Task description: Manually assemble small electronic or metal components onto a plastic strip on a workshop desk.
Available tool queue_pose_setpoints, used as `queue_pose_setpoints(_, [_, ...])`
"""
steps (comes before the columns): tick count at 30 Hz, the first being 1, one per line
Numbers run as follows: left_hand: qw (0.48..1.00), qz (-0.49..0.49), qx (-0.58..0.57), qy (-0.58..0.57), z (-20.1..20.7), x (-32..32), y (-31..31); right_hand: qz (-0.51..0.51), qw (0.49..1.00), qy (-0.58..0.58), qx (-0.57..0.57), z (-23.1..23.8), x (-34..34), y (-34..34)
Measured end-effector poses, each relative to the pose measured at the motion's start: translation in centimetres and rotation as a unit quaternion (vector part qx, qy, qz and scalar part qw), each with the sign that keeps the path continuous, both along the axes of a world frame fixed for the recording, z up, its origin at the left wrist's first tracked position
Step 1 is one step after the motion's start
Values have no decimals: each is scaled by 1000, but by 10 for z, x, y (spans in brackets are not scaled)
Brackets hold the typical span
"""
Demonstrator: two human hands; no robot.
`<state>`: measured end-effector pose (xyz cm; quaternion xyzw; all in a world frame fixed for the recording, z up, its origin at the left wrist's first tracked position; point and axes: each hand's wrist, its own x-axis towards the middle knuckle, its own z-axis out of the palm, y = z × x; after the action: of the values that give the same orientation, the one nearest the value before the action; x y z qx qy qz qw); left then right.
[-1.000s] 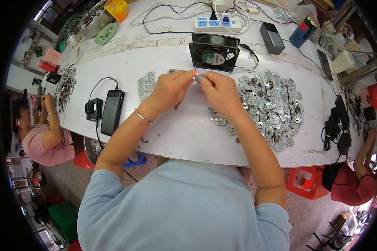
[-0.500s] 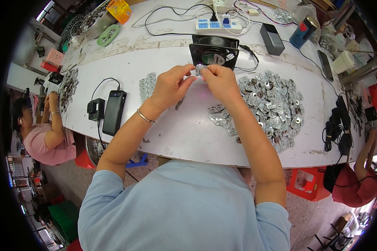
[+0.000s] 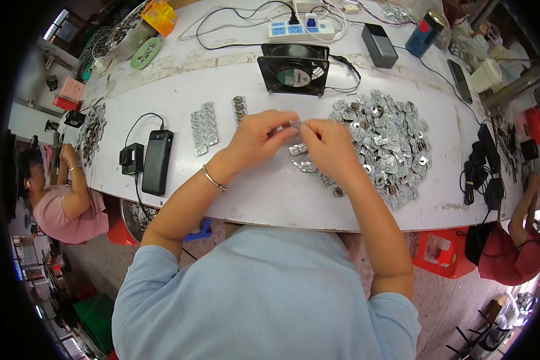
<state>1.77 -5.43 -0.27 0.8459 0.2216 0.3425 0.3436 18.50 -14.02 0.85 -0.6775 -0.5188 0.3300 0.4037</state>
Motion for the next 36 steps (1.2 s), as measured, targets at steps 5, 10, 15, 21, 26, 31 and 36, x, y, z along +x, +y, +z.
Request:
queue_pose_setpoints(5, [994, -72, 37, 68, -12, 5, -9, -54, 990, -83, 102, -8, 6, -26])
queue_pose_setpoints(10, [979, -110, -136, 100, 19, 2, -10, 63, 995, 7, 81, 0, -4, -22])
queue_pose_setpoints(15, [976, -140, -149, 76, 19, -7, -4, 108, 992, 34, 54, 0, -15, -14])
queue_pose_setpoints(21, [941, -157, -291, 66, 19, -18, -1, 148, 989, 20, 11, 8, -20, -4])
queue_pose_setpoints(26, [926, -138, -331, 121, 36, -30, 14, 87, 992, 90, -16, 16, -19, 4])
queue_pose_setpoints(31, [896, -160, -349, 225, 35, -43, 25, 106, 983, 149, -25, 9, -21, 7])
queue_pose_setpoints(36, [874, -247, -416, 49, 20, -47, 31, 108, 929, 350, -49, -1, -18, 11])
